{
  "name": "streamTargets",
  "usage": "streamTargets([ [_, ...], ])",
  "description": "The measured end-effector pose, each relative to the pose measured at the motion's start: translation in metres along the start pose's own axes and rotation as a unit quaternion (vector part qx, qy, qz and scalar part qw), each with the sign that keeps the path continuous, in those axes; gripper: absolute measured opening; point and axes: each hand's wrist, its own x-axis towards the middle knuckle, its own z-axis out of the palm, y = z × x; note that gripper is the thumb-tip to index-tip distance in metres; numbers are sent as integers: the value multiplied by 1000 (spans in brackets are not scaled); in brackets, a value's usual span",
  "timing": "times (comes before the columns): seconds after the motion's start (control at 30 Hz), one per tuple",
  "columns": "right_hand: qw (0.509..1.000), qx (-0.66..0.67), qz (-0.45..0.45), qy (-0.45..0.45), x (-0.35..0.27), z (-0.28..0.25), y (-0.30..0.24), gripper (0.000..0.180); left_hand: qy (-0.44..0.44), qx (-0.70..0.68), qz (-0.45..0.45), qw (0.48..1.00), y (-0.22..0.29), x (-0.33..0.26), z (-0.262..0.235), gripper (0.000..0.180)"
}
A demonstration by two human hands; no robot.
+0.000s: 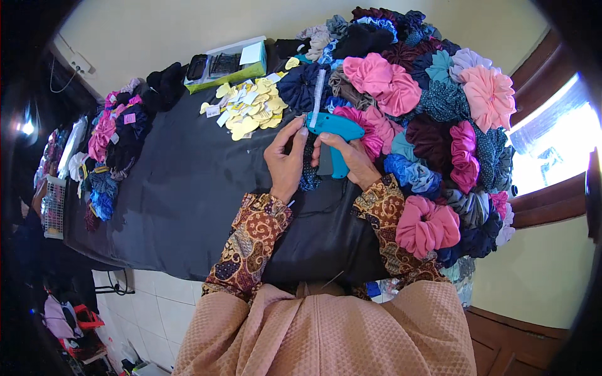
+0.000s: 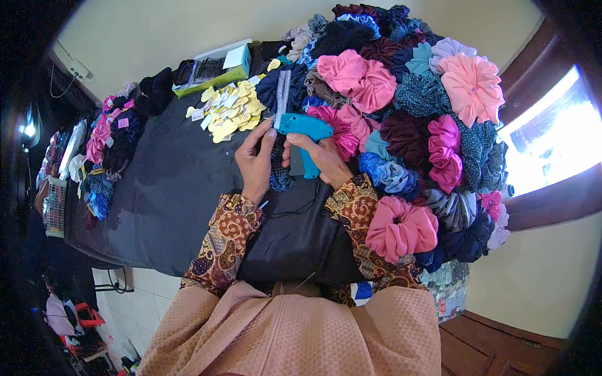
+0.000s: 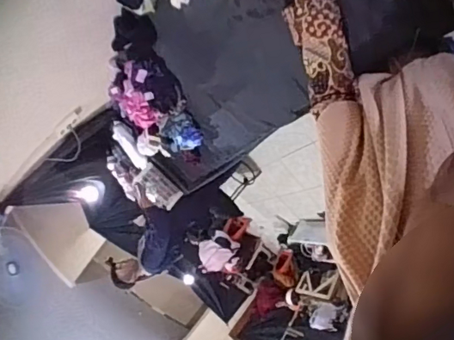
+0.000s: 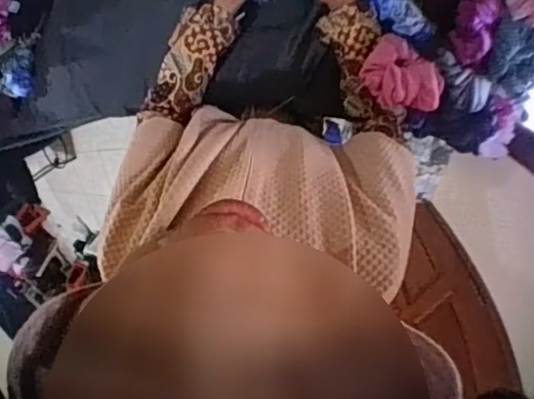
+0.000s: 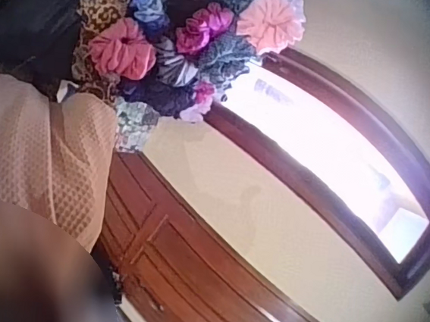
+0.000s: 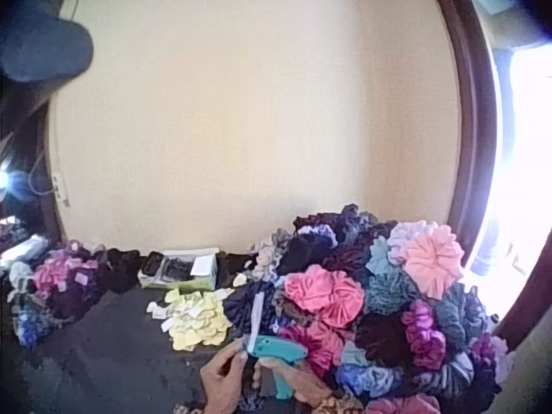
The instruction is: Gluing labels onto fabric scrunchies using a hot glue gun.
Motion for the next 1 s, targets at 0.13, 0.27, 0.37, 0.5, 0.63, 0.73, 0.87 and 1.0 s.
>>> streamTargets([
  [0.13,1000,-6,1,-3,0,1,-1,28,2,-11,39,999,-2,1,1,24],
  [0.27,1000,-3,8,14,-1,0,0,27,-7,16,63,998,-2,1,2,23],
  [0.37,1000,2,-2,8,0,-1,2,27,-5,24,72,997,-1,0,3,23],
  [0.5,1000,-8,1,-9,1,-4,2,28,2,22,46,999,1,-1,3,24],
  [0.63,1000,1,-5,-9,1,-1,2,27,1,16,26,1000,2,-1,2,25],
  [0.73,1000,9,-5,-1,0,1,2,25,0,1,50,999,2,-1,3,25],
  [0.87,1000,9,0,-4,1,-3,4,24,-9,-6,49,999,-3,1,2,24],
  [1.0,1000,10,-3,-12,1,-4,4,25,-11,1,52,999,-4,0,2,23],
])
